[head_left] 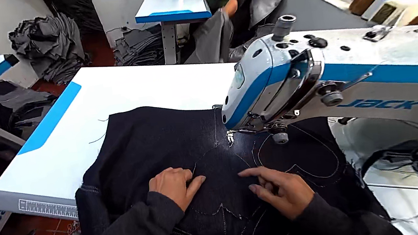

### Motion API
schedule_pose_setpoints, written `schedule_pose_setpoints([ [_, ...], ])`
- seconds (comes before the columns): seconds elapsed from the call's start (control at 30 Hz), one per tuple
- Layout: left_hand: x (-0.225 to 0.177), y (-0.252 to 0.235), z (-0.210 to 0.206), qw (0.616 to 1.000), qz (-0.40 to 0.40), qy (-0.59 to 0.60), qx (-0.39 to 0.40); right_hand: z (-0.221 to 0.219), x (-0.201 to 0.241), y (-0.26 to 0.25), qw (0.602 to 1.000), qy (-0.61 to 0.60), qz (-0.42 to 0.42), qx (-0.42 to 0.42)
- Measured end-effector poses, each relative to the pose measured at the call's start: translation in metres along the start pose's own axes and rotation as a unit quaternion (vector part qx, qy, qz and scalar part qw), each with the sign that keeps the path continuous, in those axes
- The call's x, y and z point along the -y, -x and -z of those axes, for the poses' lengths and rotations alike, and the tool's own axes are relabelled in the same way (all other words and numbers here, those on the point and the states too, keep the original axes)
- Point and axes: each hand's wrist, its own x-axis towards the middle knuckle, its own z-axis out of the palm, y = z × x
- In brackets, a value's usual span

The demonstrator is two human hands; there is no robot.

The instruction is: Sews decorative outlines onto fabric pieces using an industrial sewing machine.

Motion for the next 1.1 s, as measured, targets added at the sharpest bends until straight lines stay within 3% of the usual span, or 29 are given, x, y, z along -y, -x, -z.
schedule_pose_setpoints([
  [0.17, 0.002, 0.005, -0.011, 0.992, -0.008, -0.040, -0.118, -0.010, 0.005, 0.005, 0.994, 0.038, -0.019, -0.105],
  [0.23, 0.002, 0.004, -0.012, 0.991, -0.013, -0.045, -0.125, -0.012, 0.006, 0.004, 0.991, 0.056, -0.013, -0.119],
  [0.47, -0.008, -0.003, -0.004, 0.992, 0.060, -0.067, -0.087, -0.011, 0.009, 0.001, 0.991, 0.063, -0.052, -0.102],
  [0.83, -0.006, -0.003, -0.009, 0.989, 0.055, -0.072, -0.119, -0.010, 0.012, -0.002, 0.990, 0.071, -0.079, -0.095],
  [1.0, -0.004, -0.003, -0.016, 0.981, 0.037, -0.063, -0.180, -0.011, 0.012, -0.003, 0.989, 0.075, -0.075, -0.099],
  [1.1, -0.007, -0.006, -0.014, 0.972, -0.029, -0.083, -0.220, -0.011, 0.012, -0.004, 0.989, 0.076, -0.067, -0.105],
])
